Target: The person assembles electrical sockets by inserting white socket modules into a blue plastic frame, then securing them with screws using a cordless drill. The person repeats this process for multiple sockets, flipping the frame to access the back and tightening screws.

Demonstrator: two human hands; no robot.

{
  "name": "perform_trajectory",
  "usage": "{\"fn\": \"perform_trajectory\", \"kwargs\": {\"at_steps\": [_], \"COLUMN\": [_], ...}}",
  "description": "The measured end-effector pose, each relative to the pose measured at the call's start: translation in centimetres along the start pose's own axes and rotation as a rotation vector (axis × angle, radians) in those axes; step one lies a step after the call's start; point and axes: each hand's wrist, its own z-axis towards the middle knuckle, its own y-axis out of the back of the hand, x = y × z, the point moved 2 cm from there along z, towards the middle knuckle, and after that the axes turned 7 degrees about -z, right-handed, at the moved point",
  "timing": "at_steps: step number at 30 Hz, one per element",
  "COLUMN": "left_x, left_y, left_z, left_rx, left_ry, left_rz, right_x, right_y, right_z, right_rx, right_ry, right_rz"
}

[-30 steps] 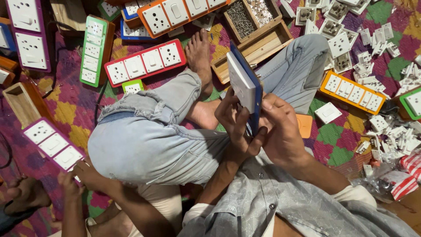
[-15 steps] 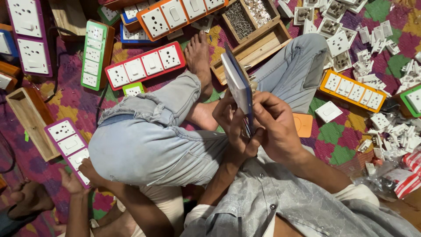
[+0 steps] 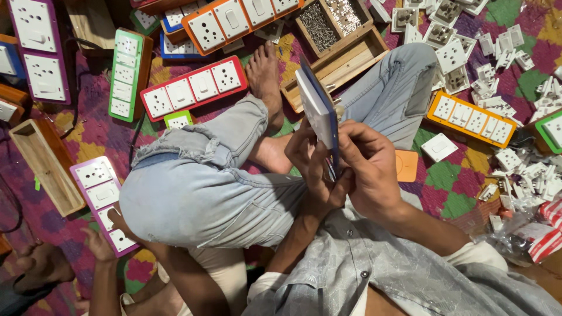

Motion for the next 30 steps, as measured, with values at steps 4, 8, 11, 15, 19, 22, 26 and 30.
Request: {"fn": "perform_trajectory", "kwargs": {"at_steps": [4,8,11,15,19,22,26,30], "left_x": [0.1,0.0,0.1,0.2,-0.1,-0.2,-0.3,-0.2], "left_y": [0.1,0.0,0.0,0.1,0.3,0.4,0.8,0.3], "left_z": [0.0,-0.2,-0.3,-0.5,-0.9,-1.0,0.2,1.6], "left_rx": [0.009,0.014,0.027,0.039,0.067,0.000,-0.001,-0.043], "left_ry": [0.011,0.000,0.012,0.031,0.136,0.436,0.613,0.662], "left_rz": [-0.003,-0.002,0.006,-0.011,-0.073,-0.522,-0.716,-1.037], "right_x": [0.9,1.4,1.3,0.9,0.5,1.1,2.5,4.0], "right_y": [0.0,-0.1,-0.1,0.1,-0.3,-0.9,-0.6,0.3], "right_z": [-0.2,-0.3,-0.2,0.4,1.7,3.0,5.1,6.2], "right_rx": [0.019,0.020,0.040,0.067,0.070,-0.055,-0.104,-0.098], "right_ry": [-0.049,-0.116,-0.094,-0.027,0.156,0.639,0.944,1.127], "right_rz": [-0.025,0.014,0.000,-0.017,-0.141,-0.424,-0.842,-1.126]}}
